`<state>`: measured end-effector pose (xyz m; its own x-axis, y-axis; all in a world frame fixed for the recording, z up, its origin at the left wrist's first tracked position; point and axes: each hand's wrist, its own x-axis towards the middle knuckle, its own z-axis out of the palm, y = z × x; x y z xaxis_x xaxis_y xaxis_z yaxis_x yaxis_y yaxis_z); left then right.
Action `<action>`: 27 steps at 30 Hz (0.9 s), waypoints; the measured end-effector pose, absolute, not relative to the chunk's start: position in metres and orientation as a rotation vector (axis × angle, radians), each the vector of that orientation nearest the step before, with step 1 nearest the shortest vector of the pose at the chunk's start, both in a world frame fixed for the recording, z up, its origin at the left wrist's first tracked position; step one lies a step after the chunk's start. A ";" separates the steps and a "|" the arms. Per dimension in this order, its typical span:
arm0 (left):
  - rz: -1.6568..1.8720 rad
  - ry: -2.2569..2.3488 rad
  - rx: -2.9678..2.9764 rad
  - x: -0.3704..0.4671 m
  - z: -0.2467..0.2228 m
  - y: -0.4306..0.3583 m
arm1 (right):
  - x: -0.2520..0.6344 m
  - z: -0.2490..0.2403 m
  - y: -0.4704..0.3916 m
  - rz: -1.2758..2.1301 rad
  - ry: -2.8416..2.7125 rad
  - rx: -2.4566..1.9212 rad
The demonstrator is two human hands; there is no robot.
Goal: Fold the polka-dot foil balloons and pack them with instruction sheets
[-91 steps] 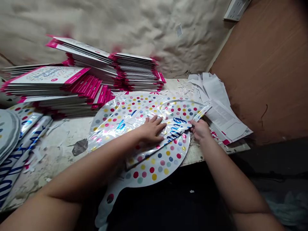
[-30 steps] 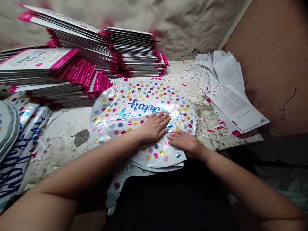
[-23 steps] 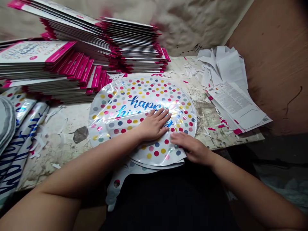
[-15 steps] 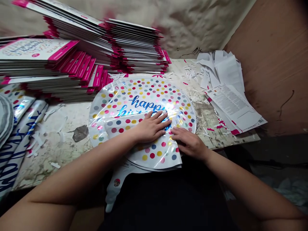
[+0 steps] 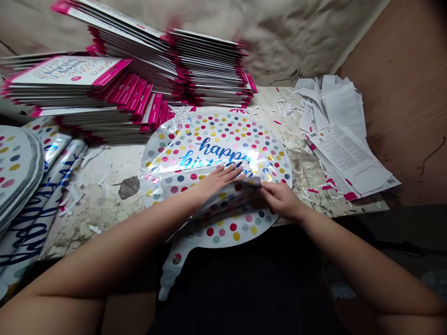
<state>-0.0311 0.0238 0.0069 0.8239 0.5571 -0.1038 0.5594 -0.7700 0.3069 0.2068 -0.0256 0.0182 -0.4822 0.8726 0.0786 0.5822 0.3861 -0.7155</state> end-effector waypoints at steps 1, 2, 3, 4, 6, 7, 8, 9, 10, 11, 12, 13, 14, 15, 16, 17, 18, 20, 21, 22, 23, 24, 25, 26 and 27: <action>-0.029 0.860 2.660 -0.048 0.007 0.023 | 0.204 0.022 -0.018 0.941 -2.124 -1.389; -0.048 0.896 2.643 -0.068 0.008 0.021 | 0.200 0.024 -0.011 1.012 -2.051 -1.506; -0.083 0.942 2.633 -0.089 0.010 0.018 | 0.196 0.026 -0.004 1.087 -1.991 -1.604; -0.113 1.015 2.628 -0.110 0.014 0.014 | 0.192 0.026 0.002 1.160 -1.944 -1.692; -0.151 1.290 2.568 -0.143 0.026 0.004 | 0.186 0.025 0.012 1.295 -1.863 -1.854; -0.081 1.480 2.527 -0.152 0.033 -0.003 | 0.183 0.023 0.016 1.345 -1.820 -1.922; 0.049 1.649 2.493 -0.153 0.039 -0.012 | 0.181 0.022 0.018 1.384 -1.777 -1.974; 0.235 1.759 2.484 -0.148 0.045 -0.021 | 0.180 0.021 0.020 1.413 -1.738 -2.015; 0.423 1.780 2.517 -0.138 0.048 -0.031 | 0.179 0.021 0.021 1.434 -1.709 -2.047; 0.539 1.626 2.618 -0.124 0.048 -0.041 | 0.179 0.022 0.021 1.442 -1.702 -2.074; 0.502 1.395 2.722 -0.108 0.045 -0.051 | 0.179 0.025 0.020 1.422 -1.729 -2.102; 0.395 1.274 2.779 -0.093 0.040 -0.060 | 0.178 0.028 0.018 1.344 -1.794 -2.132; 0.321 1.227 2.809 -0.080 0.033 -0.068 | 0.176 0.032 0.014 1.184 -1.882 -2.161; 0.248 1.200 2.816 -0.071 0.025 -0.073 | 0.173 0.036 0.009 0.946 -1.977 -2.173; 0.187 1.203 2.813 -0.065 0.017 -0.077 | 0.170 0.038 0.003 0.668 -2.078 -2.136; 0.153 1.207 2.807 -0.062 0.010 -0.079 | 0.165 0.039 -0.004 0.404 -2.188 -2.037; 0.133 1.204 2.801 -0.063 0.004 -0.080 | 0.159 0.039 -0.011 0.209 -2.312 -1.887; 0.123 1.182 2.800 -0.068 -0.001 -0.079 | 0.151 0.031 -0.023 0.099 -2.586 -1.570; 0.128 1.169 2.801 -0.070 -0.002 -0.078 | 0.150 0.026 -0.027 0.148 -2.703 -1.471; 0.129 1.160 2.800 -0.073 -0.001 -0.077 | 0.151 0.020 -0.030 0.220 -2.772 -1.453; 0.124 1.154 2.795 -0.074 0.000 -0.076 | 0.155 0.015 -0.031 0.281 -2.780 -1.522; 0.114 1.151 2.791 -0.075 0.001 -0.076 | 0.162 0.011 -0.031 0.314 -2.736 -1.643; 0.098 1.150 2.787 -0.076 0.002 -0.075 | 0.170 0.009 -0.031 0.310 -2.669 -1.750; 0.077 1.149 2.782 -0.077 0.002 -0.075 | 0.178 0.008 -0.031 0.273 -2.620 -1.790; 0.052 1.147 2.779 -0.077 0.003 -0.075 | 0.186 0.010 -0.032 0.225 -2.625 -1.734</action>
<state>-0.0772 -0.0747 0.0030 0.7098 0.7042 -0.0195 0.6995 -0.7013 0.1372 0.1856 -0.0317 0.0098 -0.3952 0.9143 -0.0889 0.9161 0.3851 -0.1116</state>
